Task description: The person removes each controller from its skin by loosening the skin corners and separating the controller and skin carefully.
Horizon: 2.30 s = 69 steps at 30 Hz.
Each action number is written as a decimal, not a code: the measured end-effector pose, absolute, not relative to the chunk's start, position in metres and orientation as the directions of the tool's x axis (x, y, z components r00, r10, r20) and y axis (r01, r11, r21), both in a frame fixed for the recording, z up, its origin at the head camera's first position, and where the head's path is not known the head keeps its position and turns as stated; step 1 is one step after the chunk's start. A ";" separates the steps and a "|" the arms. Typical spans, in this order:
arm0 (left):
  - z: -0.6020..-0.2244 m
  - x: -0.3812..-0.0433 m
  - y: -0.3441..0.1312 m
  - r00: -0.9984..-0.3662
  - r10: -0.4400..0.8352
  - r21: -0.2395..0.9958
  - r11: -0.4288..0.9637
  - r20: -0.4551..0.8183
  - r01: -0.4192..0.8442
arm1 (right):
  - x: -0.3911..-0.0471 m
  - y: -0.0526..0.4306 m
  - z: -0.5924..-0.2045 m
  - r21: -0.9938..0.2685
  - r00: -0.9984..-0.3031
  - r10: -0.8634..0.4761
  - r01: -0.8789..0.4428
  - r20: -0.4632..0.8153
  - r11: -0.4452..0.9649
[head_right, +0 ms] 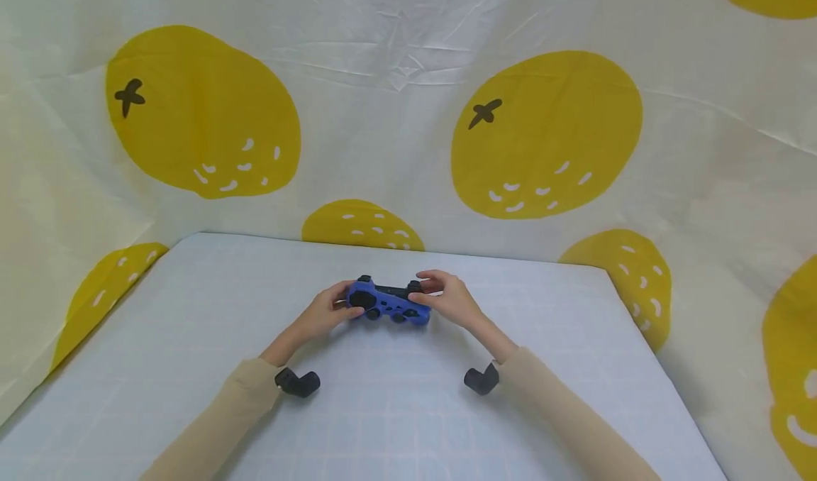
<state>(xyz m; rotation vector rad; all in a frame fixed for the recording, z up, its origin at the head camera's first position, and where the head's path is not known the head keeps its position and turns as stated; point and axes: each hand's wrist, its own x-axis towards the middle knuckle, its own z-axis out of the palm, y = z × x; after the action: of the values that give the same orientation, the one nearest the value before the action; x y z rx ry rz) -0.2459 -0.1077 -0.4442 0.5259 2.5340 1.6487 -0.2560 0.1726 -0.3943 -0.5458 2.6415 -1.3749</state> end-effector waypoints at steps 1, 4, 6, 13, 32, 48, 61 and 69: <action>-0.444 -0.245 -0.108 -0.935 0.324 0.892 0.367 0.144 0.264 | -0.256 0.173 -0.394 -0.819 -0.931 -0.361 -0.242 0.045 0.521; -0.441 -0.244 -0.109 -0.926 0.320 0.879 0.358 0.202 0.315 | -0.258 0.176 -0.396 -0.841 -0.934 -0.357 -0.194 0.001 0.505; -0.436 -0.243 -0.110 -0.919 0.313 0.871 0.348 0.241 0.347 | -0.261 0.178 -0.397 -0.846 -0.932 -0.361 -0.186 -0.009 0.500; -0.412 -0.249 -0.111 -0.895 0.324 0.844 0.343 0.305 0.412 | -0.264 0.183 -0.398 -0.860 -0.924 -0.382 -0.177 -0.022 0.478; -0.361 -0.267 -0.083 -0.698 0.695 0.450 0.574 0.174 0.684 | -0.269 0.181 -0.399 -0.883 -0.917 -0.395 -0.141 -0.054 0.448; -0.356 -0.268 -0.077 -0.637 0.749 0.132 0.624 0.181 0.770 | -0.271 0.179 -0.399 -0.874 -0.905 -0.419 -0.144 -0.074 0.465; -0.343 -0.274 -0.070 -0.617 0.785 0.193 0.598 0.057 0.778 | -0.268 0.174 -0.397 -0.882 -0.898 -0.419 -0.084 -0.135 0.464; -0.338 -0.287 -0.069 -0.574 0.815 0.388 0.557 -0.084 0.735 | -0.264 0.172 -0.401 -0.905 -0.900 -0.411 -0.047 -0.146 0.424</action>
<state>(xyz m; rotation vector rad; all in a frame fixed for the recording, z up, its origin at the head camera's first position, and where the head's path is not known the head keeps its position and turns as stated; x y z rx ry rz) -0.2868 -0.0686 -0.3384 1.2910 2.5396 0.4574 -0.2644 0.1717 -0.4008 -0.3927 2.3379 -1.4688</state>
